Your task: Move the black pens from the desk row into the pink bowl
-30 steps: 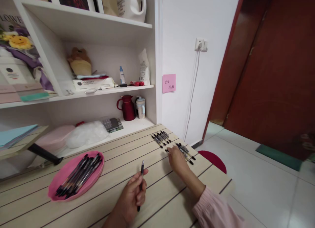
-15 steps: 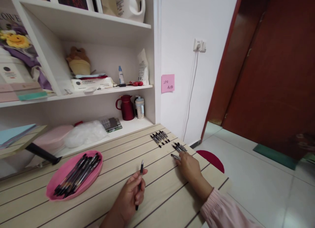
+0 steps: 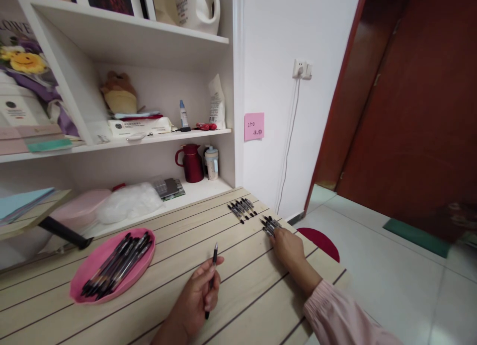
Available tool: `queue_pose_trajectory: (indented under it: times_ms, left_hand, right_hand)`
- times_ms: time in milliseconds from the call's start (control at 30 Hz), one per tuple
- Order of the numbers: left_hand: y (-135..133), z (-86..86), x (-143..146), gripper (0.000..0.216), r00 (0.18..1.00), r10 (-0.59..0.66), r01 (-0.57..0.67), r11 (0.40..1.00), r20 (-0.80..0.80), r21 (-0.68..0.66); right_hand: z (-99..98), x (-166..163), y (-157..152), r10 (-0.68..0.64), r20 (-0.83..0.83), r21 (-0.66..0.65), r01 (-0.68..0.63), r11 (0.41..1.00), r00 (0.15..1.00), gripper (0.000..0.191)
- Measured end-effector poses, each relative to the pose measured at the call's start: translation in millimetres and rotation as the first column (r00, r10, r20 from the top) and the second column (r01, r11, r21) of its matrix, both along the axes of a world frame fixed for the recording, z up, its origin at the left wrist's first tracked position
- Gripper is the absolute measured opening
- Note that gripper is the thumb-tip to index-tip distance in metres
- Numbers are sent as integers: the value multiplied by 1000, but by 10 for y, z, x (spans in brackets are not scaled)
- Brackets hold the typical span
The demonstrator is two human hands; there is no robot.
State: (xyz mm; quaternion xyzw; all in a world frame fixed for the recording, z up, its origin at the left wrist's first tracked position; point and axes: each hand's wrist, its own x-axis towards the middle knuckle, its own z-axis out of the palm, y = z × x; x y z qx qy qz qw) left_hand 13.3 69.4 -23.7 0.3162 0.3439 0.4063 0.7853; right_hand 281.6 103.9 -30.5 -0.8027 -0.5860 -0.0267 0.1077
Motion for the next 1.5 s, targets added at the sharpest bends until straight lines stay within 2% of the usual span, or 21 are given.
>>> queue_pose_trajectory:
  times_ms: [300, 433, 500, 567, 633, 667, 700, 767, 833, 867, 967, 1100, 1300, 1433, 1500]
  left_hand:
    - [-5, 5, -1, 35, 1000, -2, 2, 1000, -14, 8]
    - [0, -12, -3, 32, 999, -10, 11, 999, -31, 34]
    - [-5, -19, 3, 29, 998, -18, 21, 998, -61, 55]
    - [-17, -22, 15, 26, 994, -28, 37, 995, -102, 88]
    - [-35, -21, 32, 24, 989, -33, 51, 991, -141, 125]
    - [-44, -18, 40, 24, 987, -33, 55, 989, -155, 138]
    - [-54, -15, 48, 24, 986, -31, 55, 988, -165, 147]
    - [-69, -10, 62, 24, 984, -22, 50, 986, -176, 157]
    - [-75, -9, 71, 25, 985, -10, 41, 984, -175, 174]
    - [-76, -10, 75, 25, 985, -7, 40, 982, -174, 185]
    - [-69, -18, 82, 24, 986, -7, 43, 976, -167, 212]
    - [-59, -18, 80, 20, 986, -22, 57, 978, -168, 203]
    - [-44, -16, 71, 19, 987, -33, 58, 986, -157, 156]
    - [-39, -25, 72, 20, 988, -35, 57, 988, -151, 145]
    - [-36, -30, 70, 21, 988, -39, 58, 990, -148, 131]
  right_hand:
    - [-6, 11, 43, -18, -15, -17, 18, 1000, 1000, 21]
    - [12, 19, 19, -12, -26, 24, 12, 1000, 1000, 19]
    - [45, -9, -3, -13, -74, 63, 18, 998, 997, 18]
    - [91, -100, -30, 22, -207, 98, -1, 995, 978, 16]
    - [140, -278, -63, 145, -457, 138, -90, 986, 878, 18]
    - [163, -396, -83, 224, -605, 169, -153, 974, 764, 22]
    - [182, -529, -102, 286, -749, 205, -202, 958, 597, 26]
    - [209, -808, -134, 278, -929, 222, -234, 947, 243, 32]
    - [216, -1052, -141, 212, -976, 200, -201, 959, 41, 38]
    - [210, -1146, -133, 191, -981, 190, -179, 965, -12, 40]
    - [167, -1302, -76, 204, -977, 210, -111, 971, -62, 42]
    - [134, -1322, -34, 247, -963, 256, -88, 963, -108, 42]
    - [156, -1338, -119, 222, -919, 281, -148, 948, -326, 44]
    - [125, -1344, -129, 217, -928, 277, -172, 945, -302, 42]
    - [116, -1336, -120, 230, -909, 308, -191, 932, -347, 39]
